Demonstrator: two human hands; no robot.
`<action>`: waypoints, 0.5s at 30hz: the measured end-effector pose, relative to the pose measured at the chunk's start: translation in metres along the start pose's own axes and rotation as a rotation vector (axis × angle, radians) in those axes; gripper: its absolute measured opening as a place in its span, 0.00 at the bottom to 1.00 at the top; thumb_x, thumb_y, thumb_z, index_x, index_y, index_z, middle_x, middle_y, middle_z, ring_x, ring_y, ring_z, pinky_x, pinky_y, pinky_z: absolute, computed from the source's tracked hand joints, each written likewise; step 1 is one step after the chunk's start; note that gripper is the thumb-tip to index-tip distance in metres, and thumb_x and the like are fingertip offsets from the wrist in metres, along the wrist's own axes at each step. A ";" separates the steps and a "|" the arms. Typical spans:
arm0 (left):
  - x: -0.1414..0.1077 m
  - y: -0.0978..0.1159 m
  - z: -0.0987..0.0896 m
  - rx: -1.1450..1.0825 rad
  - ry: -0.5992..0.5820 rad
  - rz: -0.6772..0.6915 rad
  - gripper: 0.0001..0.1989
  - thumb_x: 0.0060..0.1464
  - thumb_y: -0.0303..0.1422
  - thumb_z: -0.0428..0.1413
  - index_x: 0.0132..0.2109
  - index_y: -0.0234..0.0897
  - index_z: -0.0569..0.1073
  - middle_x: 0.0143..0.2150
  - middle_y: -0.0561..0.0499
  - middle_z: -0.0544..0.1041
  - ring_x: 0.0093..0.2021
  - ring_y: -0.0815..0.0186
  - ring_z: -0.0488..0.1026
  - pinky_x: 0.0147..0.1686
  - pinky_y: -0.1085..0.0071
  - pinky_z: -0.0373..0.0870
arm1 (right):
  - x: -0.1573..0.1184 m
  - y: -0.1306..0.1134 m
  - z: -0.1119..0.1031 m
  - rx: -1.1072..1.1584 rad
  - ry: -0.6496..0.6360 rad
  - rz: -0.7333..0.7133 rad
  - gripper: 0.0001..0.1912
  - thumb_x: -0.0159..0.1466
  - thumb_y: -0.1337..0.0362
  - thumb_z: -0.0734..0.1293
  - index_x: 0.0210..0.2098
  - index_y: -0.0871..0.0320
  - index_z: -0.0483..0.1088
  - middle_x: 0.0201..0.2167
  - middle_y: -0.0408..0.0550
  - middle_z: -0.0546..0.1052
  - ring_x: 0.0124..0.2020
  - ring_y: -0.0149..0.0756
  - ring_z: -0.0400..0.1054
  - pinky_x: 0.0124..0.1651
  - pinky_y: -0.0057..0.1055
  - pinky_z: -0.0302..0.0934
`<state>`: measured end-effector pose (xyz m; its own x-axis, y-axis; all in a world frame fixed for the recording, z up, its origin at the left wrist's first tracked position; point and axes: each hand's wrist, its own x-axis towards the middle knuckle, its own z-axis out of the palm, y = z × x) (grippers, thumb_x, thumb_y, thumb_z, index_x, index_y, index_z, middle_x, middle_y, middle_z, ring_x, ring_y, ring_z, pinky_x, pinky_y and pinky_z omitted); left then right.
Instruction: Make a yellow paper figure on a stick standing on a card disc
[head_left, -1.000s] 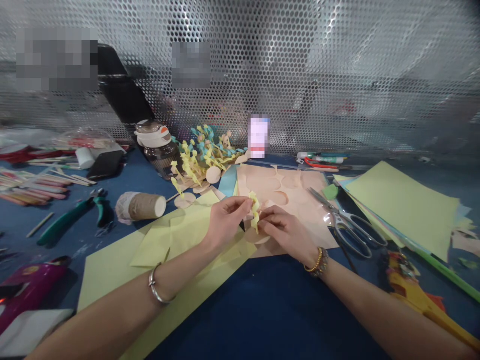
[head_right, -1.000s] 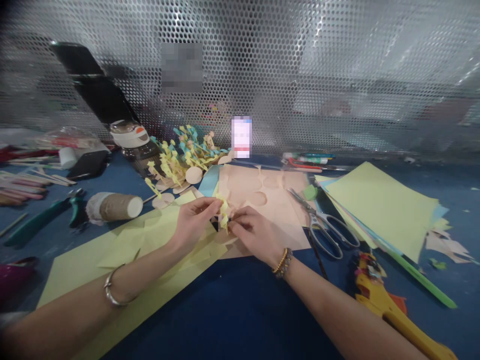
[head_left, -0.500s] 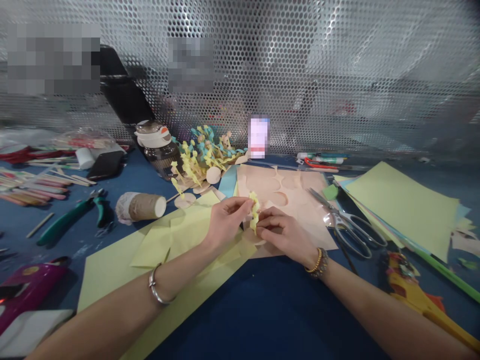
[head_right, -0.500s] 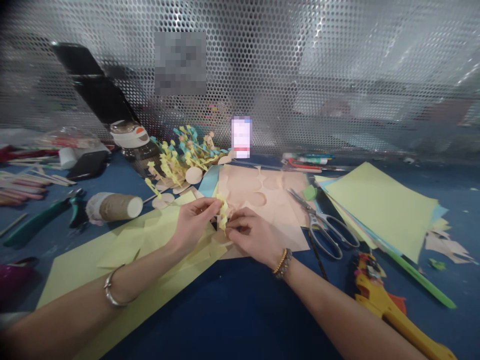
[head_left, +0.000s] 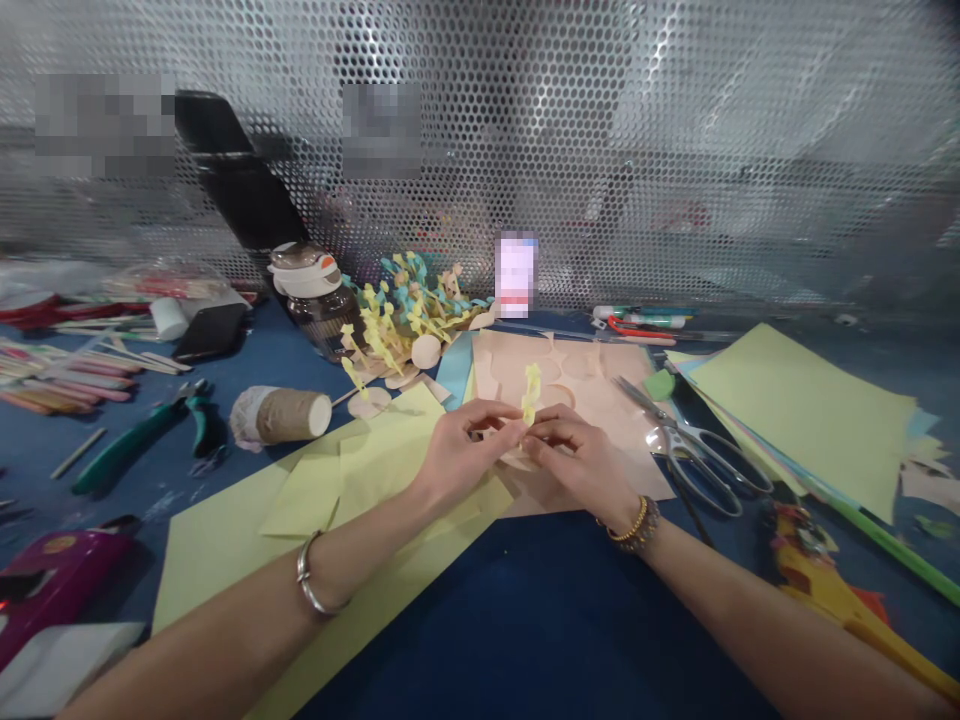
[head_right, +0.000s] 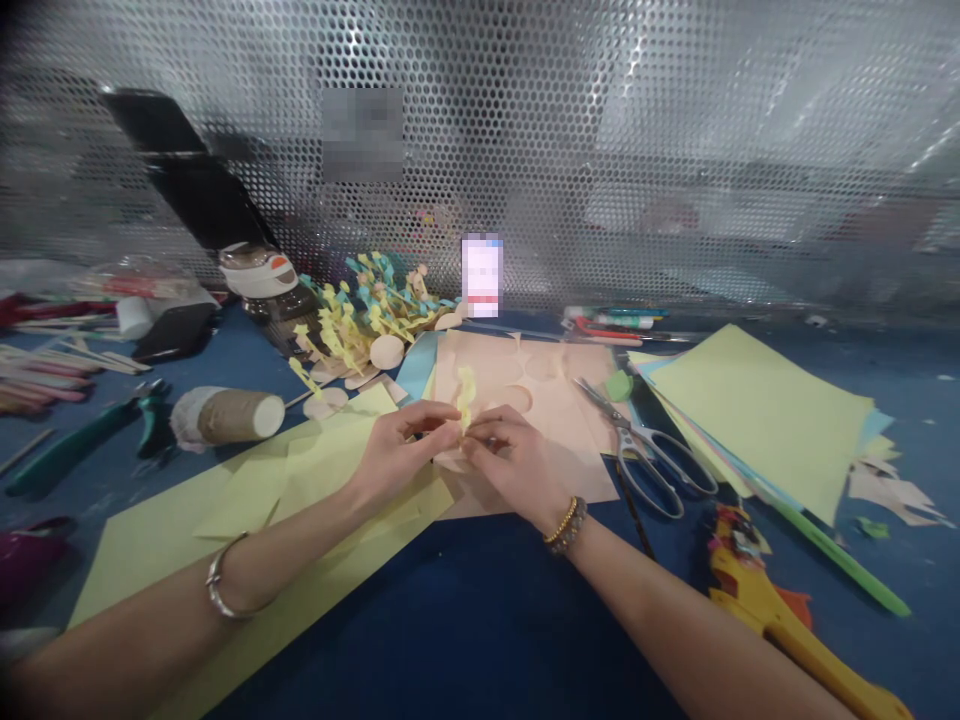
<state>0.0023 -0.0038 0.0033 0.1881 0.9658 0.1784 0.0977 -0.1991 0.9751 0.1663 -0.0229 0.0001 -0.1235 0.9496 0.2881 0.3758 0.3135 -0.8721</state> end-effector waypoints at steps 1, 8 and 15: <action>0.000 0.000 0.000 0.013 -0.006 0.006 0.09 0.48 0.39 0.61 0.35 0.38 0.79 0.37 0.49 0.79 0.36 0.64 0.74 0.35 0.72 0.70 | 0.000 0.000 0.000 0.002 0.012 -0.001 0.06 0.57 0.66 0.66 0.26 0.56 0.74 0.34 0.49 0.73 0.38 0.39 0.69 0.37 0.35 0.66; 0.000 0.000 0.001 0.053 -0.011 0.031 0.07 0.50 0.36 0.60 0.29 0.37 0.78 0.31 0.49 0.78 0.33 0.64 0.74 0.32 0.72 0.68 | -0.002 0.000 0.001 0.004 0.024 0.000 0.06 0.58 0.63 0.67 0.27 0.56 0.76 0.33 0.49 0.74 0.39 0.40 0.69 0.35 0.34 0.66; 0.001 0.000 0.000 0.071 0.064 0.061 0.08 0.49 0.38 0.60 0.33 0.38 0.78 0.35 0.50 0.79 0.35 0.65 0.74 0.36 0.71 0.69 | -0.002 0.002 0.002 -0.022 -0.024 -0.014 0.05 0.58 0.66 0.67 0.28 0.56 0.76 0.35 0.49 0.74 0.38 0.38 0.70 0.37 0.34 0.66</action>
<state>0.0026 -0.0025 0.0039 0.1337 0.9598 0.2470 0.1577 -0.2666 0.9508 0.1653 -0.0244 -0.0033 -0.1506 0.9451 0.2901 0.3938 0.3265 -0.8593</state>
